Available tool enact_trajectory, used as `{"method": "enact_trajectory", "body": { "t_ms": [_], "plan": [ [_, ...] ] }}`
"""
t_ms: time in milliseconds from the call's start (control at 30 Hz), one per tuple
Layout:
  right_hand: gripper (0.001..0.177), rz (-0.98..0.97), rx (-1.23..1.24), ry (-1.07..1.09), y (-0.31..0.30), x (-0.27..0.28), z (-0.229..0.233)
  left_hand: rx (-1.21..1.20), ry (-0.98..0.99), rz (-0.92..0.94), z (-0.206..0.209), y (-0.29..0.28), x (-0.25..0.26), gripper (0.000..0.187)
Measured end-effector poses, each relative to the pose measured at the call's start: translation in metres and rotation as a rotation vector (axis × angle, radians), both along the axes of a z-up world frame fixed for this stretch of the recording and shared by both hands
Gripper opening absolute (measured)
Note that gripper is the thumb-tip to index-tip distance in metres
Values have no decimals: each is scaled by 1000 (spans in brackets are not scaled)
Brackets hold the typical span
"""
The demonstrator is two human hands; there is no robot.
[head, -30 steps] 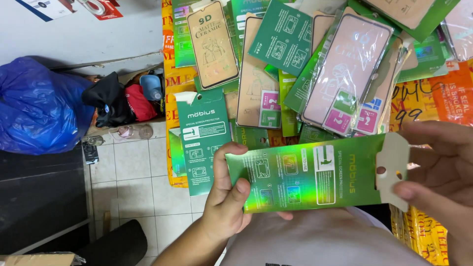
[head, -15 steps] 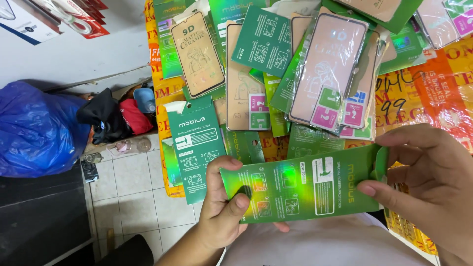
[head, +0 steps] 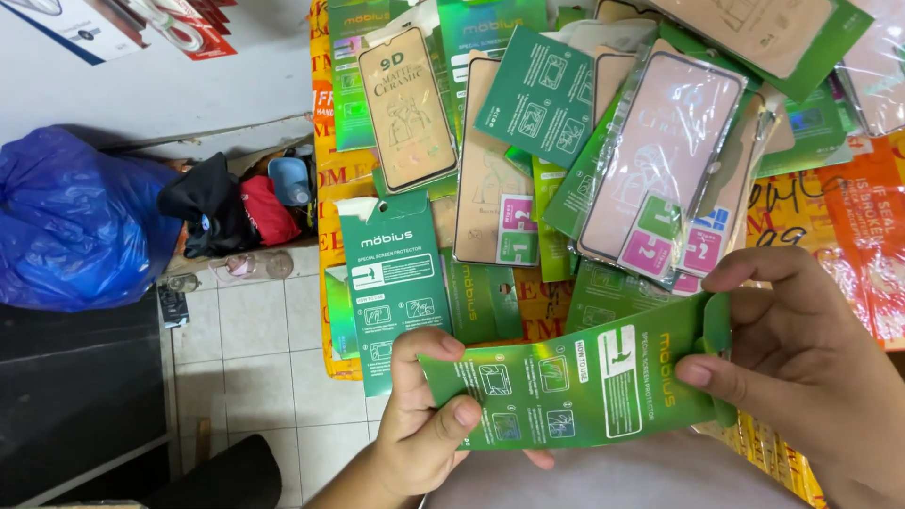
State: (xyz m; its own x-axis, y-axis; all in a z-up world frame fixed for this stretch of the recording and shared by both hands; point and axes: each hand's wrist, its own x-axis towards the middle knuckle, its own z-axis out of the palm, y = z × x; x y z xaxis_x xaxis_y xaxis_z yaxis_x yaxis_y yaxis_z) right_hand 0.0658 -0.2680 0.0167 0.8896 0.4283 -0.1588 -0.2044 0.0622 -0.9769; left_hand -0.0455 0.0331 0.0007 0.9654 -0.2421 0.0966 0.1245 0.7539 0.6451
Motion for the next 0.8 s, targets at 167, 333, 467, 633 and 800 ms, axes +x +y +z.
{"method": "enact_trajectory", "body": {
  "t_ms": [167,333,467,633,800],
  "plan": [
    [60,6,-27,-14,-1,-1,-4,209,53,172,-1,1,-3,45],
    [58,-17,-172,-144,11,-1,2,1544,-466,705,73,-13,19,95],
    [64,-14,-191,-172,17,-8,18,1978,-733,576,94,-50,31,96],
    [64,-2,-34,-135,-6,-4,10,1974,-843,576,92,-65,35,50],
    [61,85,60,9,-21,5,7,1838,-895,584,87,-74,38,40]
  ]
}}
